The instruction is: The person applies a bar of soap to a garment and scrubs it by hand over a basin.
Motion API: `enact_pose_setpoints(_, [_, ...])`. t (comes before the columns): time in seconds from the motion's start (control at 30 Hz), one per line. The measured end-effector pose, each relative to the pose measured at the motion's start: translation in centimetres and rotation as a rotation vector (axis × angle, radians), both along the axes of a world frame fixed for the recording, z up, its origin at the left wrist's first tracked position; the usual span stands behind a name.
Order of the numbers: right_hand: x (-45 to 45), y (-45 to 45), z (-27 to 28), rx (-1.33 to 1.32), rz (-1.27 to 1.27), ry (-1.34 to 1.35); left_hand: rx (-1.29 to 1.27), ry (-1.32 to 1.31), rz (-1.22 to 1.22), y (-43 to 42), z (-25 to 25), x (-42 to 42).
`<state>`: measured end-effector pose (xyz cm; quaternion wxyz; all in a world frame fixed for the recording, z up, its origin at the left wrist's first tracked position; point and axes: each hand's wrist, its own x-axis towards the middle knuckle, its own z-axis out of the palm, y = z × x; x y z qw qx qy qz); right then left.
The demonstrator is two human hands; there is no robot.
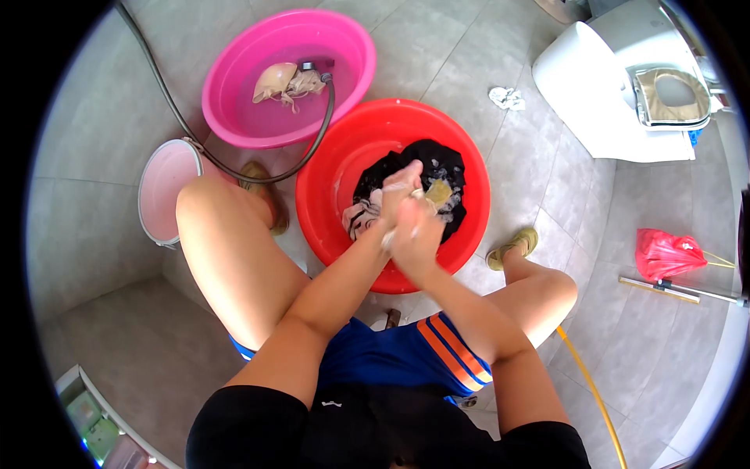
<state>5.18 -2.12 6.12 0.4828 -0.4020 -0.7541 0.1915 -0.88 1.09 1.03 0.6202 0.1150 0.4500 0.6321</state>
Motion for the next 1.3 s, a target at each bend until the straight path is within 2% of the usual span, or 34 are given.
enact_pose_setpoints(0.03, [0.9,1.4,-0.9,-0.181,-0.097,0.003,0.185,-0.858,-0.249,-0.7,-1.2,0.7])
enact_pose_setpoints(0.1, [3.4,6.0,-3.1,-0.634,-0.295,0.257,-0.229,-0.101,0.057,-0.3,1.6,3.4])
enact_pose_setpoints(0.17, [3.3,5.1,-1.5,-0.629,-0.297,0.270,-0.172,-0.176,0.039,-0.8,4.8,3.6])
enact_pose_setpoints(0.2, [3.1,4.6,-0.9,-0.619,-0.293,0.275,-0.083,-0.260,0.030,-0.8,3.8,3.2])
enact_pose_setpoints(0.23, [1.9,3.0,-1.5,-0.432,-0.302,0.238,0.002,-0.346,0.020,-0.9,2.6,2.5])
enact_pose_setpoints(0.27, [0.8,1.3,-0.7,-0.342,-0.214,0.227,0.062,-0.268,-0.104,-0.8,0.4,0.8])
enact_pose_setpoints(0.33, [0.6,0.5,-0.9,-0.274,-0.151,0.126,-0.025,-0.282,0.082,-0.9,0.2,1.7])
enact_pose_setpoints(0.37, [1.5,2.1,-1.7,-0.393,-0.205,0.159,-0.111,-0.513,0.061,-1.0,1.2,1.7])
enact_pose_setpoints(0.43, [3.3,5.7,-2.6,-0.640,-0.314,0.230,-0.226,-0.016,0.032,-1.0,3.9,2.7])
enact_pose_setpoints(0.47, [3.7,6.2,-2.5,-0.658,-0.350,0.256,-0.118,-0.077,-0.022,-1.1,2.8,2.9])
enact_pose_setpoints(0.57, [0.7,1.8,0.5,-0.461,-0.246,0.270,-0.079,-0.129,0.023,-0.8,2.4,1.4])
enact_pose_setpoints(0.6, [0.6,0.2,1.3,-0.464,-0.161,0.321,-0.029,-0.054,-0.066,-1.0,2.3,0.0])
enact_pose_setpoints(0.63, [0.5,0.2,0.8,-0.389,-0.134,0.250,0.151,-0.159,-0.009,0.0,-3.2,0.1])
enact_pose_setpoints(0.7, [1.1,1.7,-0.7,-0.260,-0.139,0.139,0.056,-0.505,-0.031,-0.9,-0.3,0.9])
enact_pose_setpoints(0.77, [4.1,6.0,-3.0,-0.508,-0.329,0.111,-0.138,-0.195,-0.098,-0.8,1.8,2.0])
enact_pose_setpoints(0.83, [5.1,7.9,-3.2,-0.608,-0.310,0.235,0.083,-0.111,-0.177,-0.4,2.6,2.2])
enact_pose_setpoints(0.87, [5.0,8.2,-3.3,-0.615,-0.171,0.345,0.079,0.254,-0.242,-0.7,3.6,1.4])
enact_pose_setpoints(0.93, [4.8,7.9,-1.3,-0.760,-0.029,0.495,0.105,0.688,-0.366,-1.1,5.2,-0.4])
enact_pose_setpoints(1.0, [5.1,8.0,-1.2,-0.797,0.118,0.638,0.176,0.822,-0.482,-0.5,5.7,-2.1])
enact_pose_setpoints(1.03, [5.5,8.2,-1.7,-0.865,0.111,0.683,0.163,0.946,-0.474,-0.3,6.0,-2.6])
enact_pose_setpoints(1.1, [6.0,8.3,-1.9,-1.012,0.096,0.778,0.183,0.863,-0.505,0.0,5.5,-3.5])
enact_pose_setpoints(1.13, [6.6,8.2,-1.8,-1.095,0.216,0.782,0.161,0.639,-0.428,-0.1,5.5,-3.8])
enact_pose_setpoints(1.17, [6.2,8.1,-2.3,-1.048,0.344,0.781,0.139,0.419,-0.346,-0.1,5.4,-4.2])
enact_pose_setpoints(1.23, [6.7,7.7,-4.8,-0.929,0.580,0.333,0.153,0.028,-0.163,0.2,5.5,-4.9])
enact_pose_setpoints(1.27, [6.1,6.6,-2.2,-1.131,0.606,0.110,0.183,-0.082,-0.134,0.2,5.4,-5.6])
enact_pose_setpoints(1.3, [5.9,6.2,-3.3,-0.844,0.636,-0.085,0.210,-0.193,-0.104,0.1,5.3,-6.3])
